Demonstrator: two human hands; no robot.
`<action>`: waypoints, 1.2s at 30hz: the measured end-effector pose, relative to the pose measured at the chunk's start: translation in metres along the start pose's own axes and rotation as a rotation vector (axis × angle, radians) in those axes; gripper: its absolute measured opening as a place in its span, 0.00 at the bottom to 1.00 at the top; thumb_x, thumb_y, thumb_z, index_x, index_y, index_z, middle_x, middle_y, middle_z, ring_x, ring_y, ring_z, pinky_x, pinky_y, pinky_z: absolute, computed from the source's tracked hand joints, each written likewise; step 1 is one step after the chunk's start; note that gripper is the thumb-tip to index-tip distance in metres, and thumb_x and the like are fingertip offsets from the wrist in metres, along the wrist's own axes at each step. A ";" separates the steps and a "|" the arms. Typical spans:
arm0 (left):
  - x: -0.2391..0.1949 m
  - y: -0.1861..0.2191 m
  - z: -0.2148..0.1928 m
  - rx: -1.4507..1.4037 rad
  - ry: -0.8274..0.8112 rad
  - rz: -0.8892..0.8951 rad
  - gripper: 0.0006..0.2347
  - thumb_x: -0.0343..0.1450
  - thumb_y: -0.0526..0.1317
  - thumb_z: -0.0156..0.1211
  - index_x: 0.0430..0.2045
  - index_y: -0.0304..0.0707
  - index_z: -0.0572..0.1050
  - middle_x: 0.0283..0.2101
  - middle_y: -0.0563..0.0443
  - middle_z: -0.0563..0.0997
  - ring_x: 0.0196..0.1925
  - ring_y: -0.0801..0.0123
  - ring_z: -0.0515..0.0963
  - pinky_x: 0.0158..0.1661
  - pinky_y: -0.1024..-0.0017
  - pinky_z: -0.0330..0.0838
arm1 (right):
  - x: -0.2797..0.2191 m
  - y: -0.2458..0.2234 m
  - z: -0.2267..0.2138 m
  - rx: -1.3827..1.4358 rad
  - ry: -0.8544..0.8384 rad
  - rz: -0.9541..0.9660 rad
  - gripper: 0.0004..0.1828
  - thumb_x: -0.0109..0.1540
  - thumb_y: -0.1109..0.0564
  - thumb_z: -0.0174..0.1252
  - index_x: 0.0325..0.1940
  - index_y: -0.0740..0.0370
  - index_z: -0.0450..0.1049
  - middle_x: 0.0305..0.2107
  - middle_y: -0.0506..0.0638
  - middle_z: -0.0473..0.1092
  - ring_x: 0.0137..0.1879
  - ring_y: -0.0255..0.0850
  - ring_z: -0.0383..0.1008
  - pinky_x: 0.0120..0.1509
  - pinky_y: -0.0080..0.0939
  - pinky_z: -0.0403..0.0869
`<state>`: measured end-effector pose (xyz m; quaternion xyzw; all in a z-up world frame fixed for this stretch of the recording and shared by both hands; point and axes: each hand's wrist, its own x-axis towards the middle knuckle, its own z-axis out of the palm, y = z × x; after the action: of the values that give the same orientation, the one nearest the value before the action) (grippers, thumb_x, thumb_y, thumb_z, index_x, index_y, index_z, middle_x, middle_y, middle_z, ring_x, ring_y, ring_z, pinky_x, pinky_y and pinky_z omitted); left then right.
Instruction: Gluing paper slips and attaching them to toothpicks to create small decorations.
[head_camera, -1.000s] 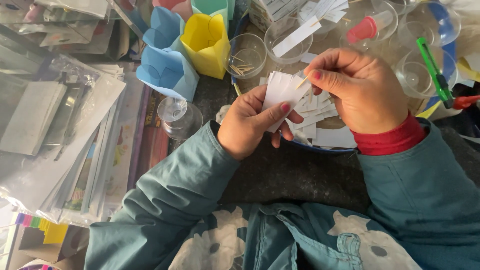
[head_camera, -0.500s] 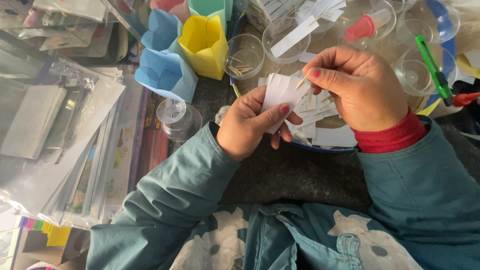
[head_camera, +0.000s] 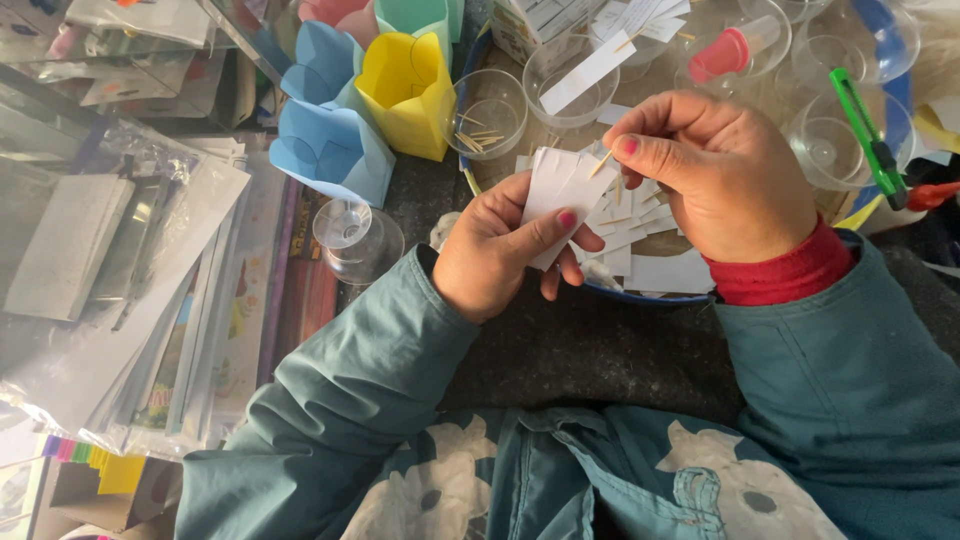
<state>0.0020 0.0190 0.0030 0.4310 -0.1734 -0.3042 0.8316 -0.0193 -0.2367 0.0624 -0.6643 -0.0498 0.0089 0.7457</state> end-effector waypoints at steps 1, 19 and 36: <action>0.000 0.000 -0.001 0.000 0.000 0.000 0.12 0.85 0.32 0.63 0.63 0.24 0.73 0.46 0.35 0.91 0.33 0.62 0.90 0.27 0.75 0.81 | 0.000 0.000 0.000 0.000 0.000 0.000 0.05 0.77 0.63 0.66 0.57 0.65 0.83 0.46 0.48 0.80 0.50 0.32 0.76 0.60 0.27 0.75; 0.000 -0.002 0.000 -0.014 0.002 -0.004 0.13 0.85 0.32 0.64 0.64 0.24 0.73 0.45 0.35 0.91 0.33 0.62 0.90 0.27 0.76 0.81 | 0.002 -0.001 -0.002 0.009 -0.018 0.022 0.06 0.76 0.62 0.64 0.56 0.65 0.83 0.46 0.49 0.80 0.50 0.33 0.76 0.61 0.28 0.75; 0.001 -0.002 0.000 -0.053 0.010 -0.008 0.14 0.85 0.30 0.63 0.65 0.22 0.73 0.45 0.34 0.91 0.32 0.63 0.89 0.26 0.75 0.81 | 0.004 0.001 -0.002 0.013 0.010 0.037 0.08 0.76 0.60 0.64 0.58 0.65 0.84 0.47 0.49 0.81 0.49 0.33 0.77 0.59 0.28 0.76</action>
<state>0.0027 0.0174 0.0011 0.4112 -0.1595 -0.3099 0.8423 -0.0155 -0.2384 0.0615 -0.6604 -0.0335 0.0196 0.7499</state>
